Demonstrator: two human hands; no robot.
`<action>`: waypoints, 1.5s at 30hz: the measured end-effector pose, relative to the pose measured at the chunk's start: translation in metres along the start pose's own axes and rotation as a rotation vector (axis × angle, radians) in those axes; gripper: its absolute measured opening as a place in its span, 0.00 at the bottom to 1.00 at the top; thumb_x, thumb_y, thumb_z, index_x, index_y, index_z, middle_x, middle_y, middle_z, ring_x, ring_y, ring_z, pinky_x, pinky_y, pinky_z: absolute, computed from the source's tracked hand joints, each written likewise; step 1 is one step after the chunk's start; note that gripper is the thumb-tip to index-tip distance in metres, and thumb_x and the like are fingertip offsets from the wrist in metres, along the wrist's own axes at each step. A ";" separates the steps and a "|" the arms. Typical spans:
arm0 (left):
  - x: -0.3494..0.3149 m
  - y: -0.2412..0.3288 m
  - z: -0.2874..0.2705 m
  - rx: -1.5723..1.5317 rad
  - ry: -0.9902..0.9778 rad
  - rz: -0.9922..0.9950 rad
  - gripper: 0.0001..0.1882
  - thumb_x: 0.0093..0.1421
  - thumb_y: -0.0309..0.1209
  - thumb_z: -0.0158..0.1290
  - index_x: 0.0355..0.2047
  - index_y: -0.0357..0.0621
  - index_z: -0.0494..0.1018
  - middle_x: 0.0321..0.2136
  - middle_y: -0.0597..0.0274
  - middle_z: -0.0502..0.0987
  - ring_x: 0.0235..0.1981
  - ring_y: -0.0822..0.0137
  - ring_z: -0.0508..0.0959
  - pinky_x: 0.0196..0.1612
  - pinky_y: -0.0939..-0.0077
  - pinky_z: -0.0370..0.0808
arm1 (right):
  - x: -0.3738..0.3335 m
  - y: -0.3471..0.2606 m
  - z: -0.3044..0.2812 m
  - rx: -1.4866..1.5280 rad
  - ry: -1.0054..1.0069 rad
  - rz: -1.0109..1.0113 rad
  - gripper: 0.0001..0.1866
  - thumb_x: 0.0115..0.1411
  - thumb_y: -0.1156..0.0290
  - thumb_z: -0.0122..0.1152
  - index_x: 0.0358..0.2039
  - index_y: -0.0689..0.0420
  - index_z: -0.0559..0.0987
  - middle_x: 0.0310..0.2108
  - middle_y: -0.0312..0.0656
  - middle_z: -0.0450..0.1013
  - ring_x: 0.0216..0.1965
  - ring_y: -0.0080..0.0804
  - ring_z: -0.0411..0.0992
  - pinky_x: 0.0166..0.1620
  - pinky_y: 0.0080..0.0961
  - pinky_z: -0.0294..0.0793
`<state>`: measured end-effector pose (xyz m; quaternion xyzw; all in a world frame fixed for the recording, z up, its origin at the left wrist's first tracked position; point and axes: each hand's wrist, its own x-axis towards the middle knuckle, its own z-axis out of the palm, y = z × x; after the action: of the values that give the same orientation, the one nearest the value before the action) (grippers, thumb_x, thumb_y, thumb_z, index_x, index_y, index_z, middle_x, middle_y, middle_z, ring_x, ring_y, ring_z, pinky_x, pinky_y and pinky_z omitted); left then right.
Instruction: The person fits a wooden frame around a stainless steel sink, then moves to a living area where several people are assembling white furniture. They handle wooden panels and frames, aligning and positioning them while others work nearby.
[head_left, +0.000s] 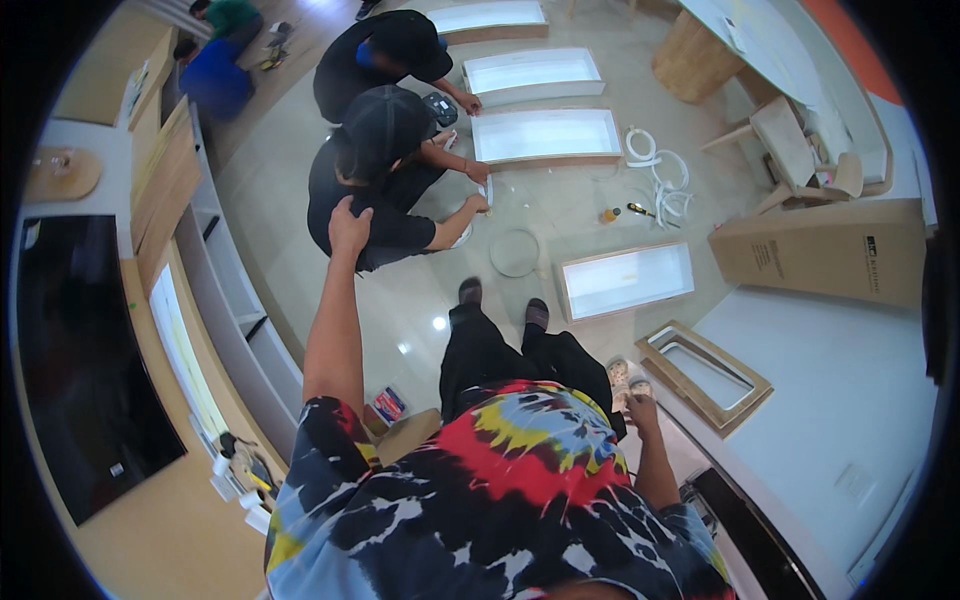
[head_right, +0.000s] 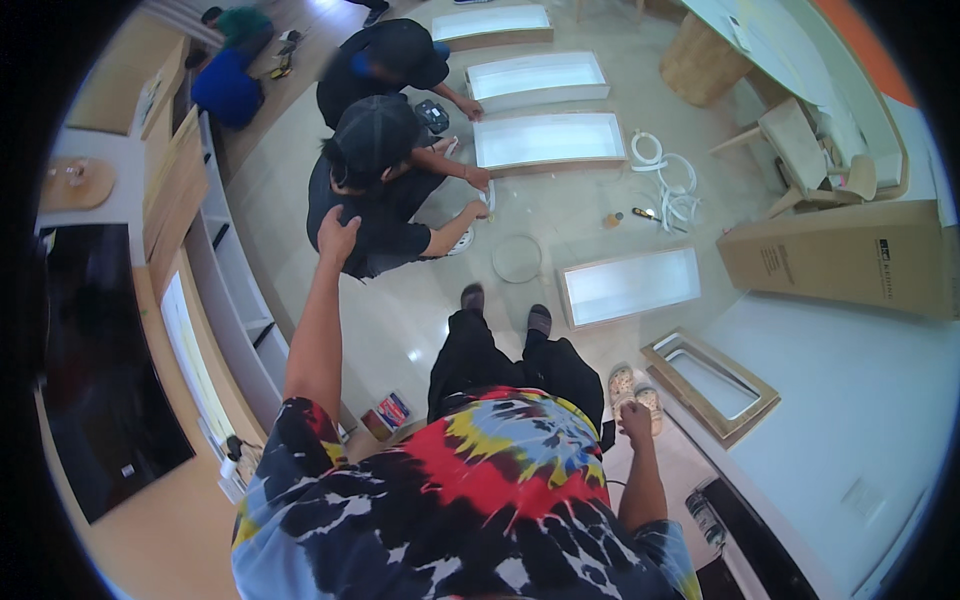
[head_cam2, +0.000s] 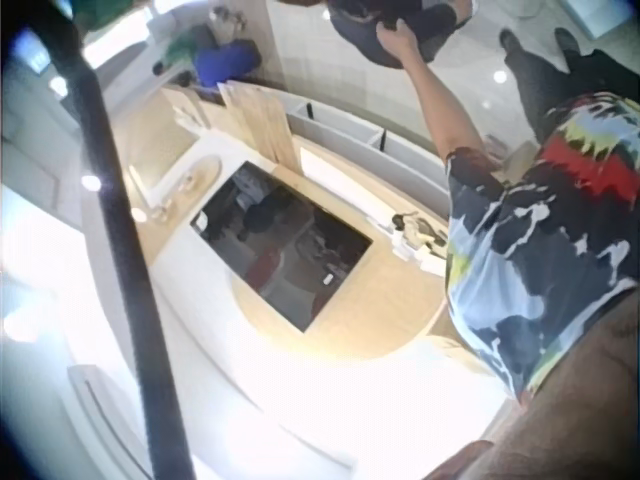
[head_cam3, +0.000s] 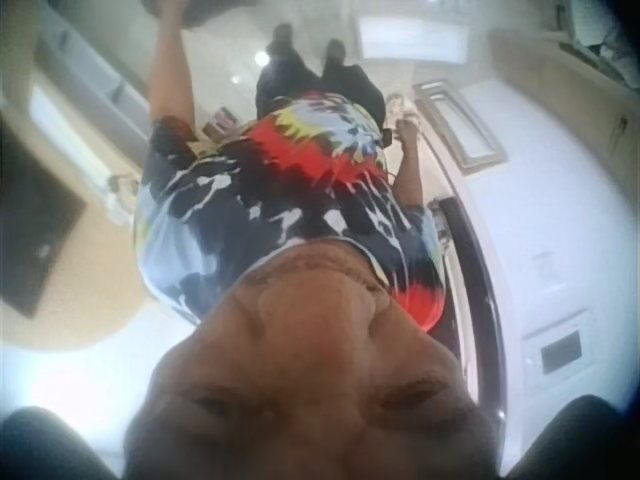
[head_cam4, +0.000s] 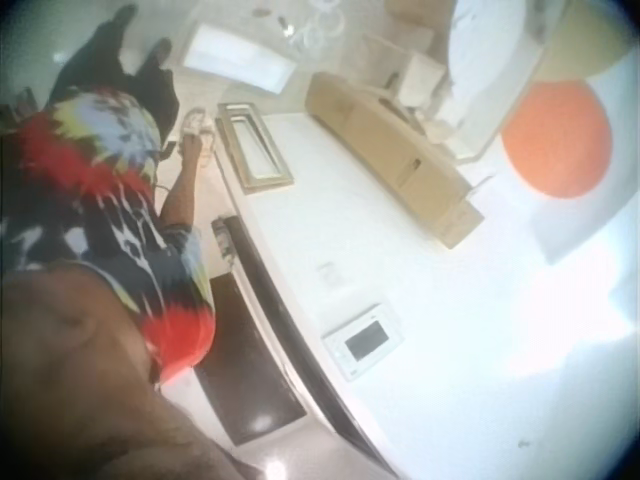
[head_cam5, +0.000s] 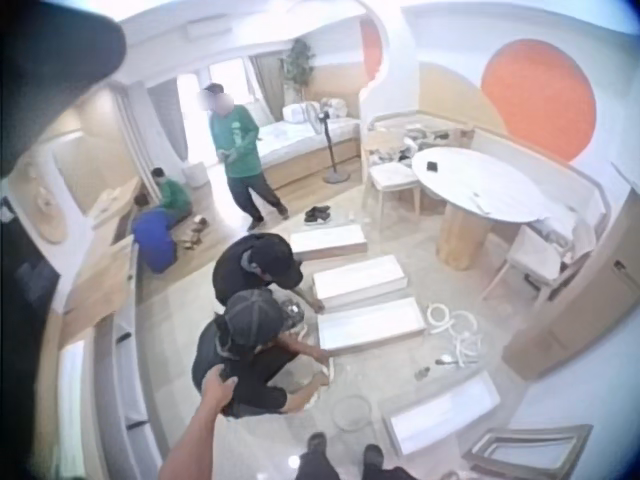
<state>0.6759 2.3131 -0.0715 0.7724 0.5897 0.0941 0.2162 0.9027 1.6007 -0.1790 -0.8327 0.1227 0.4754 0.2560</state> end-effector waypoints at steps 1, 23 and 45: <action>0.015 -0.014 0.009 0.030 0.015 -0.036 0.34 0.57 0.38 0.63 0.61 0.36 0.68 0.57 0.40 0.73 0.60 0.44 0.72 0.62 0.56 0.69 | -0.016 0.001 -0.004 0.069 0.011 0.058 0.13 0.62 0.66 0.56 0.41 0.61 0.79 0.30 0.38 0.75 0.25 0.28 0.75 0.25 0.28 0.77; -0.072 0.122 -0.047 -0.802 -0.591 0.125 0.16 0.64 0.26 0.58 0.50 0.31 0.75 0.26 0.59 0.81 0.29 0.73 0.80 0.37 0.78 0.75 | -0.147 -0.060 0.153 -0.012 0.199 -0.001 0.20 0.60 0.63 0.60 0.45 0.66 0.80 0.33 0.52 0.81 0.29 0.34 0.79 0.35 0.30 0.78; -0.334 0.357 -0.199 -1.825 0.324 1.628 0.08 0.59 0.22 0.51 0.25 0.47 0.66 0.21 0.75 0.63 0.20 0.78 0.68 0.20 0.83 0.66 | -0.081 0.094 0.088 0.198 0.114 0.060 0.16 0.59 0.64 0.59 0.39 0.66 0.81 0.28 0.45 0.79 0.28 0.33 0.78 0.30 0.31 0.78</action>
<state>0.8113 1.9644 0.3013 0.4604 -0.3246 0.6732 0.4790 0.7543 1.5669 -0.1757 -0.8250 0.2082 0.4204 0.3152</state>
